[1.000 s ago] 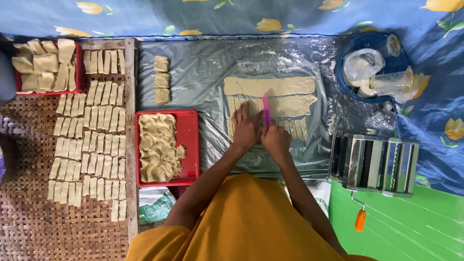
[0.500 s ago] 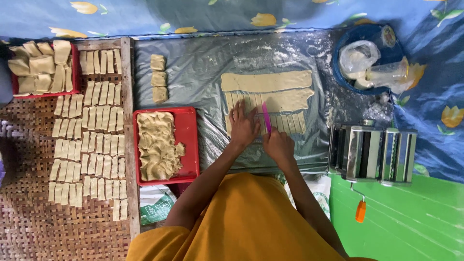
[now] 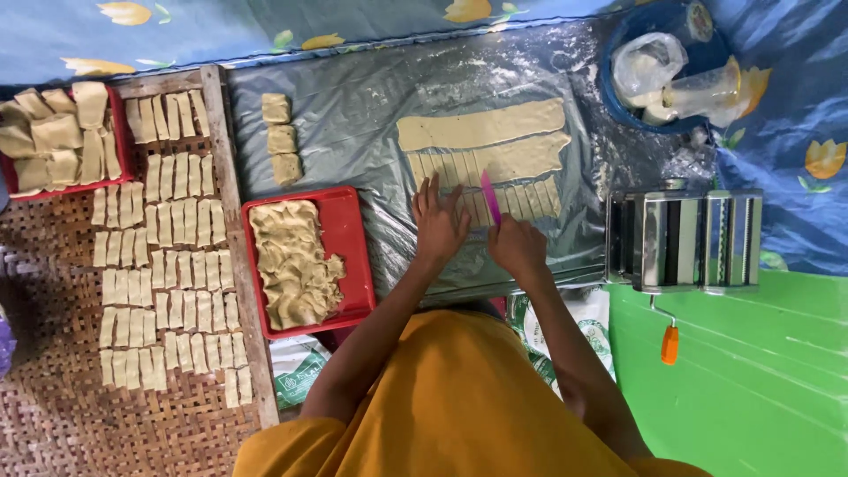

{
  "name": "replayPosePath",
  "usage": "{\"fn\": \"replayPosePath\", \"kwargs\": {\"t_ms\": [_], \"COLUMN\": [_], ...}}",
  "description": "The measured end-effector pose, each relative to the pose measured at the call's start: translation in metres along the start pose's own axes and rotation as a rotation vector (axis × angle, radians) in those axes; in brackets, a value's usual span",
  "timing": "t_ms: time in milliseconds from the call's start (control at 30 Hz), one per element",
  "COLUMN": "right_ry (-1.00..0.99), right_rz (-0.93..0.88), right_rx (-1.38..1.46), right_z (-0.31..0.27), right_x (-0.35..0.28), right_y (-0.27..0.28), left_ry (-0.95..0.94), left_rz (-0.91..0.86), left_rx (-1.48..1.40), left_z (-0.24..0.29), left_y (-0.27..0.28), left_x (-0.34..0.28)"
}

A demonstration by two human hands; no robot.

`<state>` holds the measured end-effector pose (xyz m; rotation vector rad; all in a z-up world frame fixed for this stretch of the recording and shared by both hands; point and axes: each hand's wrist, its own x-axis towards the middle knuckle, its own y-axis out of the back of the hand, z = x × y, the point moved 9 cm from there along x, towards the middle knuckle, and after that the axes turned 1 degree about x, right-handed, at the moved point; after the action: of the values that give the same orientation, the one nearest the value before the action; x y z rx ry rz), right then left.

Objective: Cutting long strips of dough into smaller rectangular sections and placing them onto a tray for baking.

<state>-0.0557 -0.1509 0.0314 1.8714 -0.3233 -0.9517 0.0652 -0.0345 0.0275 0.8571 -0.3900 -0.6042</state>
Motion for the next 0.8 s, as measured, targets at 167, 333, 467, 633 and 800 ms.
{"fn": "replayPosePath", "kwargs": {"t_ms": [167, 333, 467, 633, 800], "right_ry": [0.03, 0.08, 0.109, 0.104, 0.131], "right_rz": [0.084, 0.171, 0.254, 0.216, 0.108], "right_rx": [0.069, 0.109, 0.155, 0.039, 0.13], "right_z": [-0.012, -0.018, -0.003, 0.022, 0.027], "right_x": [0.022, 0.024, 0.027, 0.054, 0.066], "right_y": [0.002, 0.022, 0.035, 0.019, 0.019], "left_ry": [-0.001, 0.002, 0.004, 0.027, 0.067], "left_rz": [-0.046, -0.032, -0.01, -0.011, -0.067], "left_rx": [-0.036, -0.031, 0.024, 0.086, 0.198], "left_z": [-0.007, -0.003, 0.001, 0.022, 0.039], "left_y": [-0.006, 0.004, -0.005, -0.027, -0.046], "left_x": [-0.003, -0.009, -0.002, 0.011, 0.018]}}
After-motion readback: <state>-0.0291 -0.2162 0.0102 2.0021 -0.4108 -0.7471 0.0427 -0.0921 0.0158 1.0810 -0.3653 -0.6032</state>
